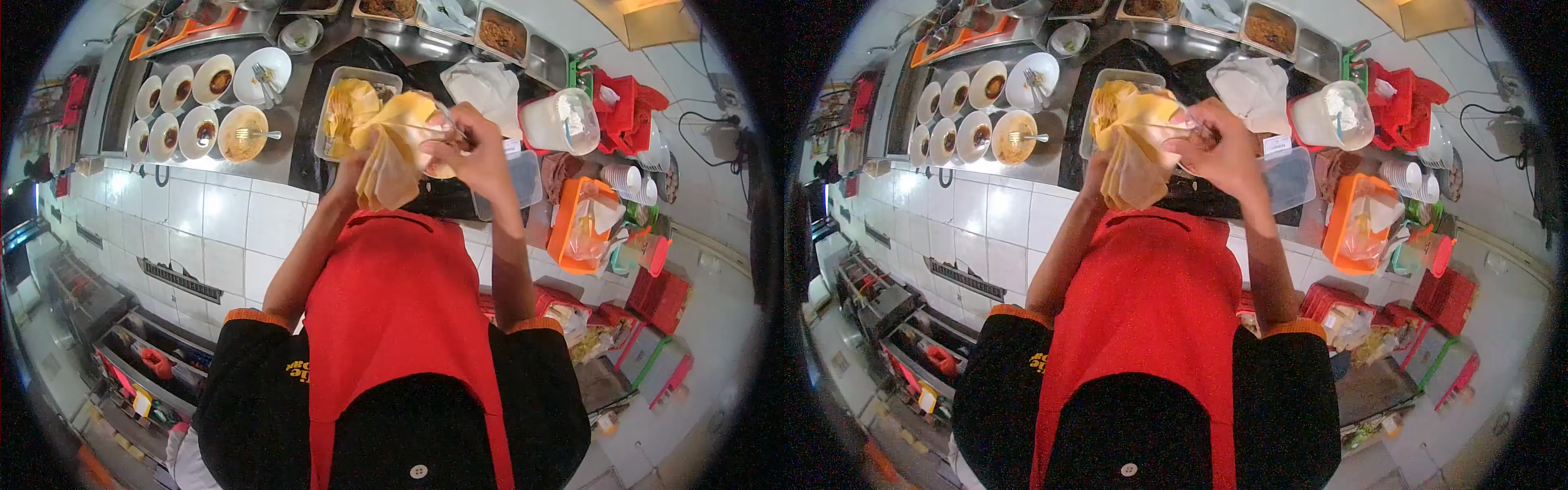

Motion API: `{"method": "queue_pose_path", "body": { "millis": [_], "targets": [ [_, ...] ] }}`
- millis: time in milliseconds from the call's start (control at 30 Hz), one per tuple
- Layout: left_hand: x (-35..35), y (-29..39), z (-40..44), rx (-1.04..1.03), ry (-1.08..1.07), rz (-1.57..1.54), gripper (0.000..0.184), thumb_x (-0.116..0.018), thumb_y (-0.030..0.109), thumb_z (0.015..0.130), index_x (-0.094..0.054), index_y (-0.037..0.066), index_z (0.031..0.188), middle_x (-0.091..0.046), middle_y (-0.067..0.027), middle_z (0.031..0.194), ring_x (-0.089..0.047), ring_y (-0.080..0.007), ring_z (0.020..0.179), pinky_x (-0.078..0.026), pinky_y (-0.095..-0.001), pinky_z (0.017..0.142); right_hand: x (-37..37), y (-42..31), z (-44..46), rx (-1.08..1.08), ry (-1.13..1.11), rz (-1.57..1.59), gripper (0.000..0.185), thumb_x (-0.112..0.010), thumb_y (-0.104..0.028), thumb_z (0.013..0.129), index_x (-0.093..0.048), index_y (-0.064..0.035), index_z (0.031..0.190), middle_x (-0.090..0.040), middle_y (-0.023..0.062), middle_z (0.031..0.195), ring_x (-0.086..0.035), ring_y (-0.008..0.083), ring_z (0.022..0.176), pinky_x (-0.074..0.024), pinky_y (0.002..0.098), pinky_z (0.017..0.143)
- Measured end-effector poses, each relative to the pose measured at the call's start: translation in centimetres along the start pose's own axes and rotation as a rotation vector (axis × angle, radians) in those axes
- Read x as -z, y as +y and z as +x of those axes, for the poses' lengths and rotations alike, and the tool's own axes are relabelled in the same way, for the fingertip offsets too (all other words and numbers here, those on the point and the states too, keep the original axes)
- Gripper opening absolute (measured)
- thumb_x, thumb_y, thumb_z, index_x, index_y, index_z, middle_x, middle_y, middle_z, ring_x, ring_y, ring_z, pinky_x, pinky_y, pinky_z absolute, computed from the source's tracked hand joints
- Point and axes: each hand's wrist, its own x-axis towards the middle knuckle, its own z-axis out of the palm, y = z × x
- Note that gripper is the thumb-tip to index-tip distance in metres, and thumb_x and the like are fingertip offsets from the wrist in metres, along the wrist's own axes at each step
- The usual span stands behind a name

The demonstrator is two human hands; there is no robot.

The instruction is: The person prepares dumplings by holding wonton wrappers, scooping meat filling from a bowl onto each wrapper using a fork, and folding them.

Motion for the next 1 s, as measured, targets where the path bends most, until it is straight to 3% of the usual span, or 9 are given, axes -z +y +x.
{"method": "queue_pose_path", "body": {
  "millis": [167, 233, 267, 367, 400, 533, 633, 667, 1000],
  "targets": [
    [1.5, -1.8, 2.3, 0.068, -0.002, -0.312, 0.049, -0.042, 0.037, 0.099, -0.049, -0.002, 0.129, -0.061, -0.0180, 0.118, -0.065, -0.0318, 0.100, -0.055, -0.0416, 0.088, -2.9, -0.7, -0.2, 0.273, 0.079, -0.339, 0.018, -0.080, -0.007, 0.073, -0.069, -0.0034, 0.086, -0.058, 0.0041, 0.086, -0.058, 0.0141, 0.076, -0.0449, 0.0251, 0.061],
    [3.3, -1.9, 3.2, 0.050, -0.365, -0.536, 0.050, -0.043, 0.041, 0.101, -0.053, -0.002, 0.124, -0.065, -0.0145, 0.104, -0.067, -0.0235, 0.087, -0.057, -0.0379, 0.076, -4.4, -1.1, -1.4, 0.410, 0.006, -0.293, 0.019, -0.077, -0.011, 0.073, -0.073, -0.0070, 0.091, -0.068, 0.0105, 0.101, -0.066, 0.0268, 0.090, -0.0518, 0.0313, 0.076],
    [3.9, -1.7, 3.2, 0.056, -0.390, -0.536, 0.051, -0.041, 0.041, 0.100, -0.051, -0.001, 0.127, -0.063, -0.0160, 0.109, -0.066, -0.0263, 0.094, -0.056, -0.0419, 0.080, -4.6, -2.6, -2.3, 0.175, -0.123, -0.188, 0.017, -0.075, -0.008, 0.076, -0.074, -0.0090, 0.093, -0.069, 0.0103, 0.110, -0.067, 0.0244, 0.097, -0.0519, 0.0302, 0.080],
    [6.1, -1.9, 2.6, -0.065, -0.168, -0.624, 0.055, -0.038, 0.044, 0.098, -0.043, 0.004, 0.135, -0.055, -0.0196, 0.126, -0.058, -0.0344, 0.113, -0.051, -0.0518, 0.092, -2.9, -0.7, -2.5, 0.196, -0.111, 0.261, 0.017, -0.070, -0.004, 0.080, -0.075, -0.0076, 0.096, -0.069, 0.0090, 0.111, -0.066, 0.0193, 0.095, -0.0515, 0.0293, 0.081],
    [6.9, -1.6, 2.6, -0.102, -0.223, -0.673, 0.055, -0.038, 0.044, 0.098, -0.044, 0.004, 0.135, -0.055, -0.0191, 0.127, -0.058, -0.0349, 0.112, -0.051, -0.0516, 0.092, -0.8, -1.1, -2.9, -0.105, -0.116, 0.172, 0.018, -0.067, -0.002, 0.084, -0.074, -0.0052, 0.099, -0.071, 0.0086, 0.107, -0.065, 0.0157, 0.092, -0.0511, 0.0286, 0.079],
    [9.3, -0.8, 2.6, -0.218, -0.291, -0.742, 0.054, -0.037, 0.044, 0.098, -0.046, 0.003, 0.132, -0.057, -0.0178, 0.125, -0.060, -0.0352, 0.109, -0.053, -0.0495, 0.091, 4.2, 10.0, -3.1, -0.158, -0.031, -0.367, 0.022, -0.067, -0.006, 0.081, -0.075, -0.0088, 0.101, -0.072, 0.0147, 0.087, -0.068, 0.0243, 0.079, -0.0526, 0.0338, 0.074],
    [9.7, -0.8, 2.5, -0.383, 0.094, -0.071, 0.049, -0.036, 0.038, 0.100, -0.048, 0.001, 0.129, -0.059, -0.0171, 0.119, -0.063, -0.0326, 0.103, -0.055, -0.0456, 0.087, 3.4, 14.5, -4.1, -0.293, -0.085, -0.747, 0.023, -0.066, -0.008, 0.077, -0.076, -0.0119, 0.098, -0.070, 0.0155, 0.085, -0.068, 0.0297, 0.079, -0.0525, 0.0383, 0.073],
    [9.8, -0.9, 2.4, -0.358, -0.006, -0.243, 0.047, -0.036, 0.036, 0.100, -0.048, 0.000, 0.128, -0.060, -0.0170, 0.118, -0.064, -0.0315, 0.102, -0.056, -0.0444, 0.086, 3.0, 15.0, -4.3, -0.285, -0.106, -0.893, 0.023, -0.064, -0.008, 0.076, -0.076, -0.0131, 0.095, -0.068, 0.0138, 0.086, -0.067, 0.0307, 0.080, -0.0515, 0.0396, 0.072],
    [8.8, -1.2, 2.0, -0.190, -0.085, -0.584, 0.045, -0.039, 0.037, 0.101, -0.051, 0.000, 0.123, -0.062, -0.0162, 0.112, -0.066, -0.0305, 0.096, -0.058, -0.0438, 0.081, 1.9, 13.2, -3.0, -0.314, -0.189, -0.989, 0.020, -0.066, -0.008, 0.073, -0.076, -0.0149, 0.089, -0.070, 0.0151, 0.086, -0.068, 0.0334, 0.082, -0.0529, 0.0436, 0.072]
  ]
}}
